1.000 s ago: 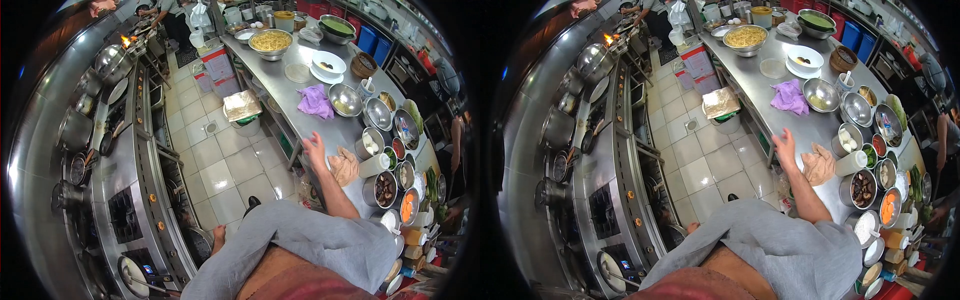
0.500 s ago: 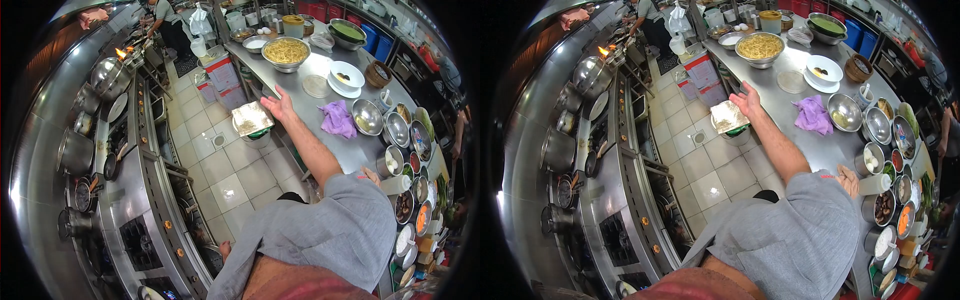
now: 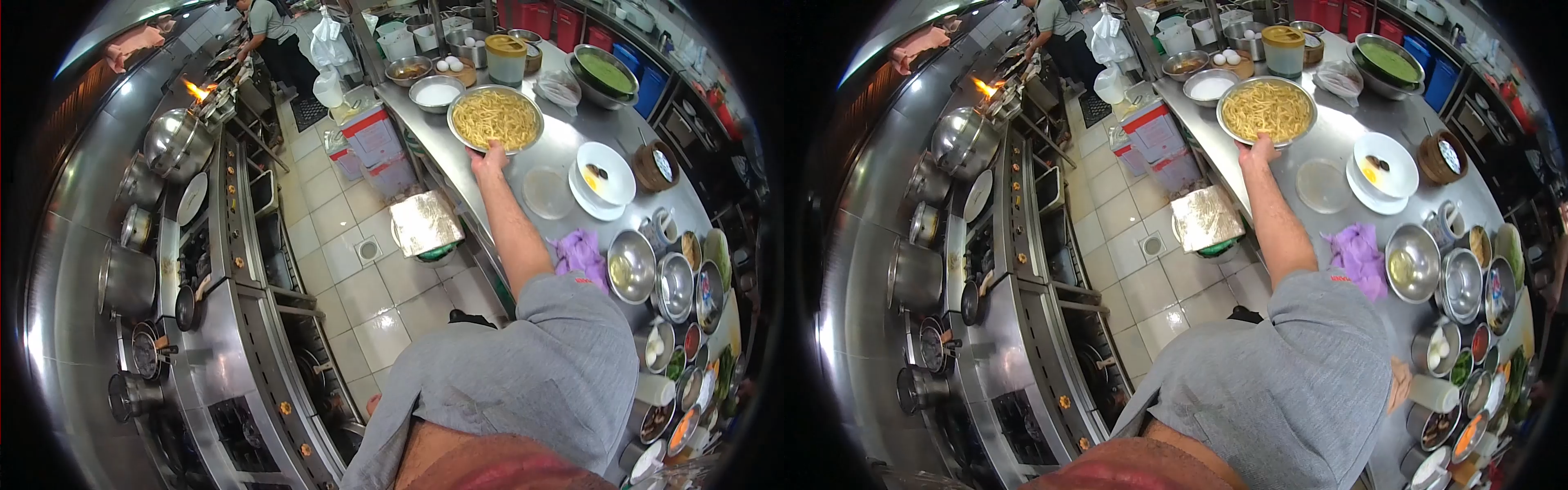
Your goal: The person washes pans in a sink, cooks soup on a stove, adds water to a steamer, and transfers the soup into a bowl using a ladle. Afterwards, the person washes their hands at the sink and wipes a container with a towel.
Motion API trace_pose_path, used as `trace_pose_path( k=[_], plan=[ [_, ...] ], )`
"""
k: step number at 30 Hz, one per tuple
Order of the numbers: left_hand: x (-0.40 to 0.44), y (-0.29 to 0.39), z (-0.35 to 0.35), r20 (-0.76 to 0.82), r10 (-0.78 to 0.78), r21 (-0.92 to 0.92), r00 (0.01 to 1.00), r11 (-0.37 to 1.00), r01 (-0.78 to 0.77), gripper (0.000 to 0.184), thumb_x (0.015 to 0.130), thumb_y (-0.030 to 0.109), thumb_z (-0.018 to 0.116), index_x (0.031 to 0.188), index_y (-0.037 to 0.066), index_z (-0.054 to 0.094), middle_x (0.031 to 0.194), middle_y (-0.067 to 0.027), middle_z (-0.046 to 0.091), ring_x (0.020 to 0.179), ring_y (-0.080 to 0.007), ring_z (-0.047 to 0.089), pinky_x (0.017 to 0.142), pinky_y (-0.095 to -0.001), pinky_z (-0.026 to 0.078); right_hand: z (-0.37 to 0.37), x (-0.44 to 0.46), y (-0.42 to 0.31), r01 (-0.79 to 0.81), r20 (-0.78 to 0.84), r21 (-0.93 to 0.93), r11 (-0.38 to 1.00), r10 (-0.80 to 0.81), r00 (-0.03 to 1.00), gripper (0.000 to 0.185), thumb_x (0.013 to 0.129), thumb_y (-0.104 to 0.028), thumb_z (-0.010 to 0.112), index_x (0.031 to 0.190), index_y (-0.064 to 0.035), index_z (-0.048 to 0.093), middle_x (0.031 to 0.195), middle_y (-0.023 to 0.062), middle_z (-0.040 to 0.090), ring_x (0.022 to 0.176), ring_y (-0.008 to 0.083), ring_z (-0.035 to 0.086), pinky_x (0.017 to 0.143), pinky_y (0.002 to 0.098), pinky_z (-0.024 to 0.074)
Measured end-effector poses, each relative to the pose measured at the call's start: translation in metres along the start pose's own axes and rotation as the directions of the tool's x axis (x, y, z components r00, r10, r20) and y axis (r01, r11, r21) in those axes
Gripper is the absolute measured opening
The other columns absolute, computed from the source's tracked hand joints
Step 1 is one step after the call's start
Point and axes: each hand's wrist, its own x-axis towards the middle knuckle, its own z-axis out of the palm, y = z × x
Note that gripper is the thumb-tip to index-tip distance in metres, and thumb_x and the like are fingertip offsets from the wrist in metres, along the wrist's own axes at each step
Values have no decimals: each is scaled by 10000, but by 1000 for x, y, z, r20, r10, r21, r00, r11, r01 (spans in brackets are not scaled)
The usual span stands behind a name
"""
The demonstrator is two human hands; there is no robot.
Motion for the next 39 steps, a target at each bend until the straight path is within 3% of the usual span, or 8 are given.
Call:
trace_pose_path(
  k=[4, 20, 24, 28, 31, 33, 35, 39],
  plan=[
    [12, 29, 21, 39, 24, -59, 999, 998, -22, 293, 743, 205, 637, 942, -8, 604, 844, -114, 629, 789, -200, 579, 716, -325, 458, 25, 41, 6, 154, -175, -7, 988, -152, 973, 611, 730, 76, 415, 1300, -75, 255, 1261, 188, 354, 1044, 402, 476, 797, 654, 409],
    [-18, 125, 32, -161, -35, 38, 986, 998, 41, 364, 700, 231, 666, 974, -2, 614, 922, -172, 631, 877, -250, 601, 791, -327, 467, 34, 240, -22, -66, 57, -318, 946, 89, 994, 346, 804, -44, 394, 1136, -10, 489, 1128, 173, 519, 1061, 329, 476, 883, 566, 414],
    [-34, 107, 23, -219, -51, 68, 974, 995, 67, 382, 682, 256, 657, 974, 13, 624, 938, -193, 622, 898, -283, 598, 816, -343, 467, 37, 199, -20, -70, 153, -181, 981, 99, 983, 499, 827, -276, 583, 1228, -39, 405, 1238, 187, 378, 1087, 359, 433, 902, 516, 413],
    [-60, 84, 11, -288, -133, 45, 948, 987, 153, 389, 677, 272, 651, 969, 16, 626, 951, -196, 617, 906, -287, 594, 823, -351, 466, 27, 139, 2, -255, 58, -126, 959, 264, 963, 733, 791, -278, 647, 1315, -10, 210, 1328, 244, 202, 1127, 417, 397, 918, 470, 424],
    [-79, 58, 2, -316, -147, -20, 937, 989, 149, 401, 682, 287, 644, 979, 18, 623, 965, -195, 612, 918, -287, 589, 835, -349, 460, 1, 71, 35, -222, 204, -385, 896, 317, 926, 769, 802, -246, 631, 1332, -7, 127, 1352, 248, 164, 1080, 384, 464, 877, 471, 451],
    [-89, 33, -1, -324, -151, -90, 934, 988, 129, 405, 694, 293, 640, 989, 16, 617, 963, -190, 614, 931, -285, 584, 833, -340, 459, -25, 9, 72, -125, 273, -562, 817, 327, 905, 665, 806, -216, 621, 1282, -13, 204, 1266, 238, 307, 963, 336, 545, 770, 441, 500],
    [-103, 0, -4, -341, -176, -149, 924, 980, 132, 407, 700, 297, 639, 994, 15, 614, 963, -188, 615, 938, -284, 581, 831, -335, 458, -54, -62, 108, -198, 266, -693, 693, 501, 824, 234, 805, -165, 586, 966, -64, 450, 850, 80, 503, 803, 287, 577, 579, 332, 494],
    [-158, -67, -15, -240, -295, -381, 925, 905, 190, 415, 733, 276, 642, 1047, 14, 575, 921, -150, 629, 787, -231, 620, 675, -314, 489, -114, -242, 160, -299, 124, -888, 349, 809, 574, 275, 816, -161, 547, 1062, -68, 467, 868, 79, 539, 797, 287, 572, 645, 364, 466]
  ],
)
